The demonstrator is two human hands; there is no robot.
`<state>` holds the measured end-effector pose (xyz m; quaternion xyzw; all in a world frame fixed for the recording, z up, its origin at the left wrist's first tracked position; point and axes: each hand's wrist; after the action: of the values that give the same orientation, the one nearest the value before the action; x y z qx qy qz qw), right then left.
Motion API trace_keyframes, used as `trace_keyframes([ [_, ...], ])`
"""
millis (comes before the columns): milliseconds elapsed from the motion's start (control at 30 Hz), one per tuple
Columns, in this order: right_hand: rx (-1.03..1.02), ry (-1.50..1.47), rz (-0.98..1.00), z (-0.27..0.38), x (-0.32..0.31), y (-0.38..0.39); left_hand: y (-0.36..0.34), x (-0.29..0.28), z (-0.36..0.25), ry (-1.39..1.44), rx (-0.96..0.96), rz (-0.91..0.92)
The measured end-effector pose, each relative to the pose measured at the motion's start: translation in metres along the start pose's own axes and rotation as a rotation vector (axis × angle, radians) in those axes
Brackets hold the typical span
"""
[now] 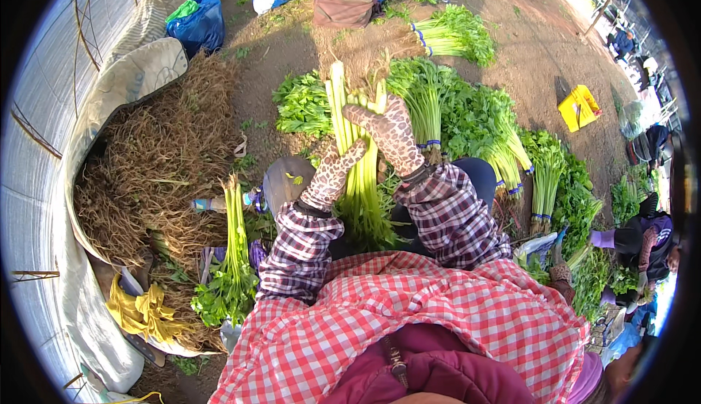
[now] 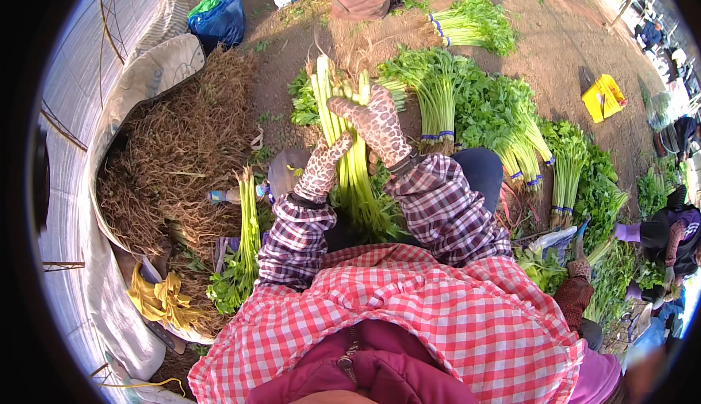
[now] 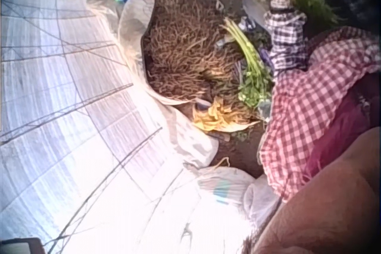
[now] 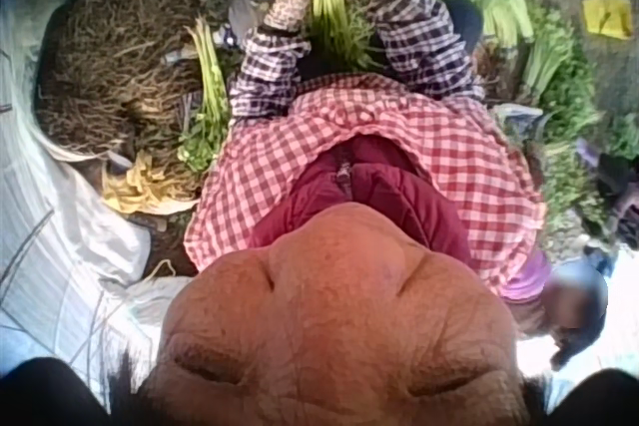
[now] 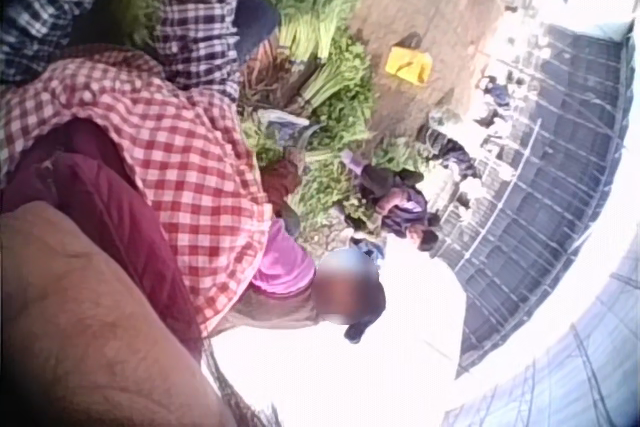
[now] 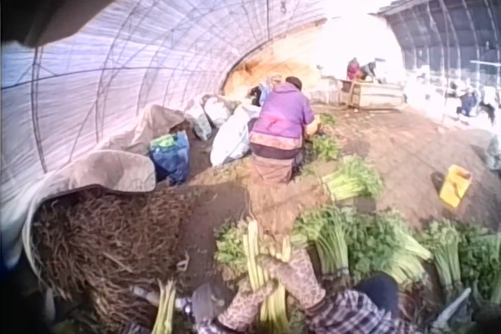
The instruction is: The person sits on the ground and bundles celery stalks. They gather stalks, align them, and tie them with rubber bands, then place the finished bundles on the ground.
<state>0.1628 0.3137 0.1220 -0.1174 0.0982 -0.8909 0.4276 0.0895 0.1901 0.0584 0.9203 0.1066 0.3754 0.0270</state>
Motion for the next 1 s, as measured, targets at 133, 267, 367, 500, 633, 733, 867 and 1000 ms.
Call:
trace_keyframes([
  [133,-0.053,-0.230,-0.086,0.007,-0.004,-0.004,0.007,0.000,-0.003,-0.134,0.043,0.045],
  [267,0.028,-0.440,-0.002,0.017,-0.007,-0.007,0.010,0.000,-0.003,-0.061,-0.080,0.088],
  [367,0.150,-0.512,0.100,0.023,-0.010,-0.004,0.009,-0.005,0.001,-0.078,-0.136,0.106],
  [500,0.238,-0.605,0.212,0.024,-0.010,0.002,0.007,-0.009,0.002,-0.045,-0.185,0.283],
  [633,0.101,-0.489,0.094,0.018,-0.008,0.000,0.006,0.002,-0.008,-0.333,0.134,0.019],
  [733,0.072,-0.333,-0.061,0.012,-0.005,-0.002,0.004,0.023,-0.004,-0.818,0.460,-0.248],
  [867,0.028,-0.473,-0.108,-0.003,0.012,0.003,-0.018,0.040,0.020,-0.795,0.615,-0.550],
  [1000,-0.072,-0.261,-0.195,-0.012,0.017,0.004,-0.029,0.024,0.031,-0.824,0.541,-0.633],
])
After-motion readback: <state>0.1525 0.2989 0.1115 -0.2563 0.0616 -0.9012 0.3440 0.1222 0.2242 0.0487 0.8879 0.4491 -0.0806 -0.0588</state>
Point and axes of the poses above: each hand's wrist, its own y-axis away from the middle knuckle, its own x-axis out of the palm, z = x × y, and after that the axes turned 7 degrees about -x, right-handed
